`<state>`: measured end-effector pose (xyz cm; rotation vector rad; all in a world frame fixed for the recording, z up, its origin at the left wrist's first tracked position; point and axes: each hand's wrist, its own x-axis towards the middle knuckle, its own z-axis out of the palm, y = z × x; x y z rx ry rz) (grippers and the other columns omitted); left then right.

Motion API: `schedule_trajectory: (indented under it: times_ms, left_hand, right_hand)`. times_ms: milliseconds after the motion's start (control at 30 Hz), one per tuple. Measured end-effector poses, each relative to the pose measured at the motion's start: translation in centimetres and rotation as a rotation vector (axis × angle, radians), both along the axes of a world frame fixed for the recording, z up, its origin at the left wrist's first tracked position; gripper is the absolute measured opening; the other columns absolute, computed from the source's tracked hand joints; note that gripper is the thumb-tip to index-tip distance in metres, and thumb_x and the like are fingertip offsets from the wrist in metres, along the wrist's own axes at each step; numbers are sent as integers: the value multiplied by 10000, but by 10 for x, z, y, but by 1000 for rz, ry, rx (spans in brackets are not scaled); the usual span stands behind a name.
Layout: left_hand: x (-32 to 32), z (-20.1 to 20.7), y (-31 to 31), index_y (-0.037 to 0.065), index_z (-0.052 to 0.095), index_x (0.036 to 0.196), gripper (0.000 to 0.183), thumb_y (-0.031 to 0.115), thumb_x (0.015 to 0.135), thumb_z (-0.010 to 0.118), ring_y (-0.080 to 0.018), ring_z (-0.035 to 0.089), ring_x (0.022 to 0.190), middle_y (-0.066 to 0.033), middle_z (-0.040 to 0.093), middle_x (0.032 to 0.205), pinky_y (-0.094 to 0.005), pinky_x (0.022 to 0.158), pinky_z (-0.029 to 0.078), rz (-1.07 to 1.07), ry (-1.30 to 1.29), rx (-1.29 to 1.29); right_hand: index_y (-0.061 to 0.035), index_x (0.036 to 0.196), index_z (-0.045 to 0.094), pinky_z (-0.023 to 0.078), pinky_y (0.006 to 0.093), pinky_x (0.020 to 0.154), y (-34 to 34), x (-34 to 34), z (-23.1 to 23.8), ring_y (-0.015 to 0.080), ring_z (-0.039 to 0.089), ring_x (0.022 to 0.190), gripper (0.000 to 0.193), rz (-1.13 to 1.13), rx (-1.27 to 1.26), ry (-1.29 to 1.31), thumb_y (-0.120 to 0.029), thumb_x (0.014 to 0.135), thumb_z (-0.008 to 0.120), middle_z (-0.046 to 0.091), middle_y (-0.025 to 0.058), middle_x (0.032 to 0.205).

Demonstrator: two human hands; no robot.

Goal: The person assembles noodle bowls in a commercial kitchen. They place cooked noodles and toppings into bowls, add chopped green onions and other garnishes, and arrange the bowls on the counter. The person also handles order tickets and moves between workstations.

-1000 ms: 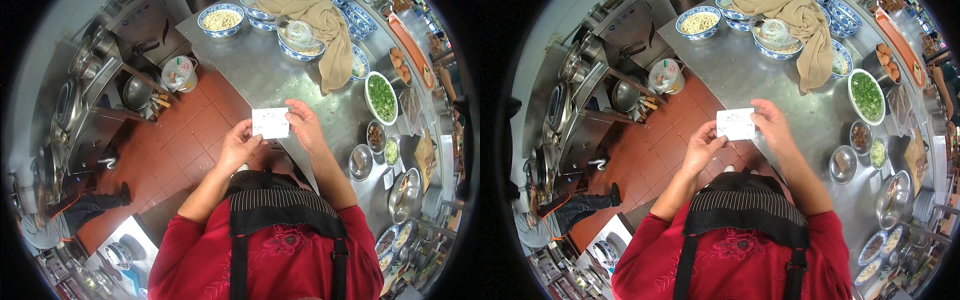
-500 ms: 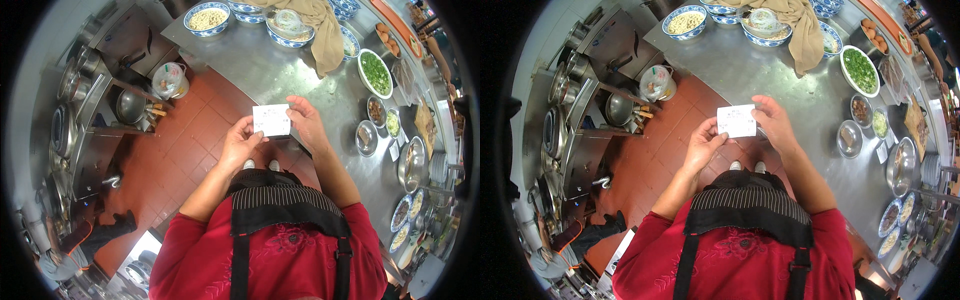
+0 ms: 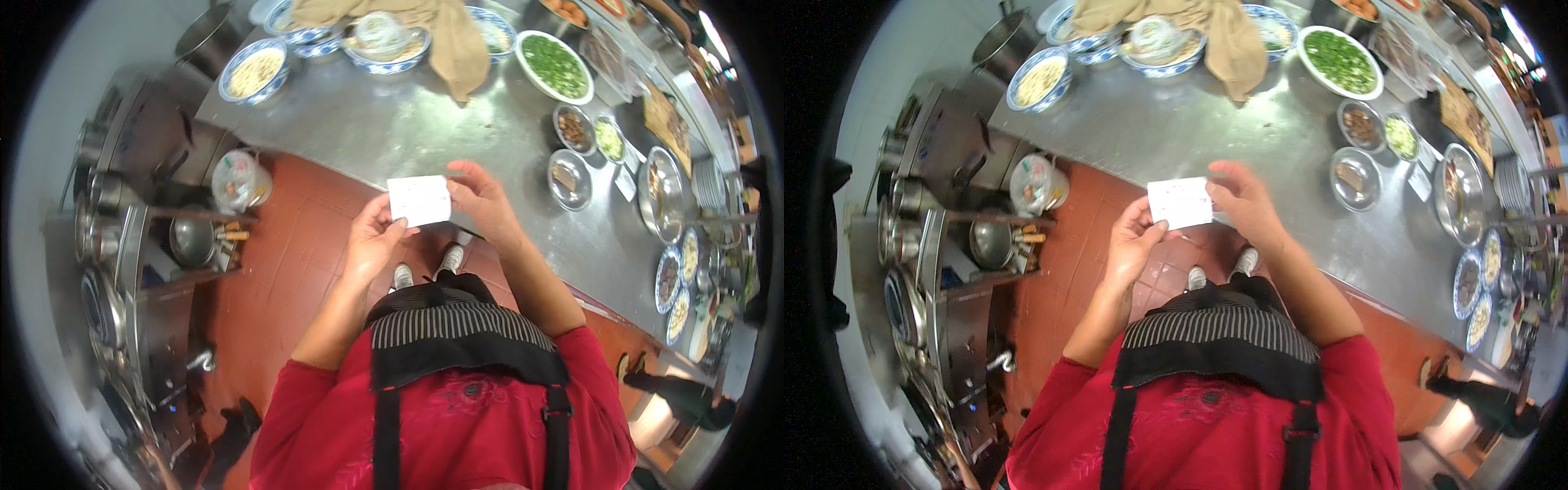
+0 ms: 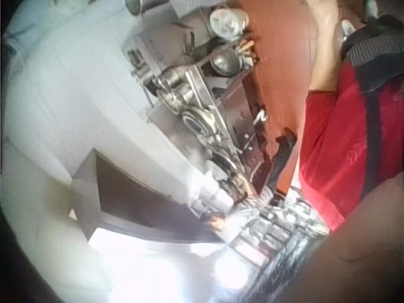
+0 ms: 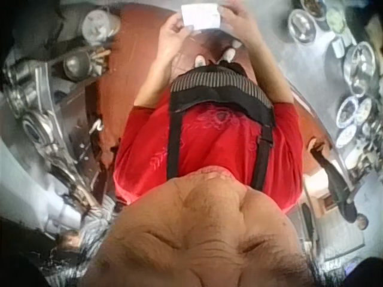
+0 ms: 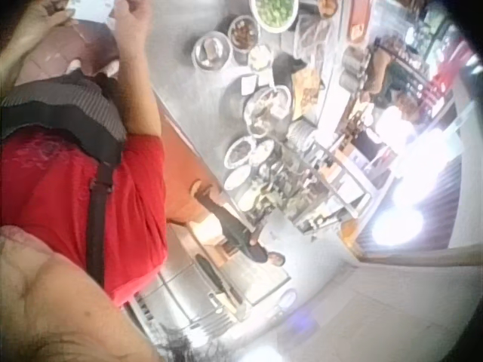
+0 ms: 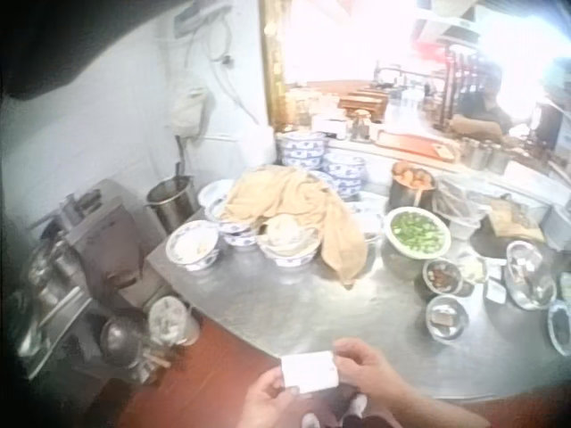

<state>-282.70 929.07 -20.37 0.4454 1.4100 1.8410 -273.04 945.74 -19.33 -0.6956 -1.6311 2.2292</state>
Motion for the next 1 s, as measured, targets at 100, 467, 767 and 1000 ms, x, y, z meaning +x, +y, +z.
schedule_trajectory:
  times_ms: [100, 467, 767, 1000]
  left_hand:
    - [-7, -3, 21, -17, 447, 1193, 394, -93, 811, 504, -168, 599, 829, -110, 603, 940, -271, 723, 526, 21, 10, -11]
    - [-28, -16, 116, 24, 443, 1208, 413, -65, 811, 509, -175, 617, 769, -121, 606, 963, -283, 658, 536, -11, 50, -254]
    - [-33, -30, 168, 23, 443, 1203, 400, -52, 816, 507, -184, 616, 781, -125, 603, 981, -280, 646, 538, -161, 97, -283]
    - [-41, -38, 156, 22, 429, 1202, 420, -74, 797, 480, -196, 618, 723, -133, 602, 968, -288, 630, 538, -54, 47, -413]
  right_hand:
    - [-7, 1147, 481, 440, 238, 740, 27, 14, -11, 111, 539, 840, 333, -14, 157, 22, -101, 840, 569, 563, 57, 974]
    - [32, 1179, 461, 479, 234, 495, 147, 160, -57, 156, 609, 587, 466, -529, -158, -549, -311, 869, 521, 593, 122, 853]
    - [32, 800, 512, 477, 250, 427, 198, 139, -81, 137, 596, 501, 126, -433, 21, -418, -95, 802, 514, 564, 70, 614]
    - [34, 824, 485, 484, 265, 446, 210, 97, -62, 139, 592, 504, 151, -255, 22, -309, -112, 795, 505, 564, 80, 642]
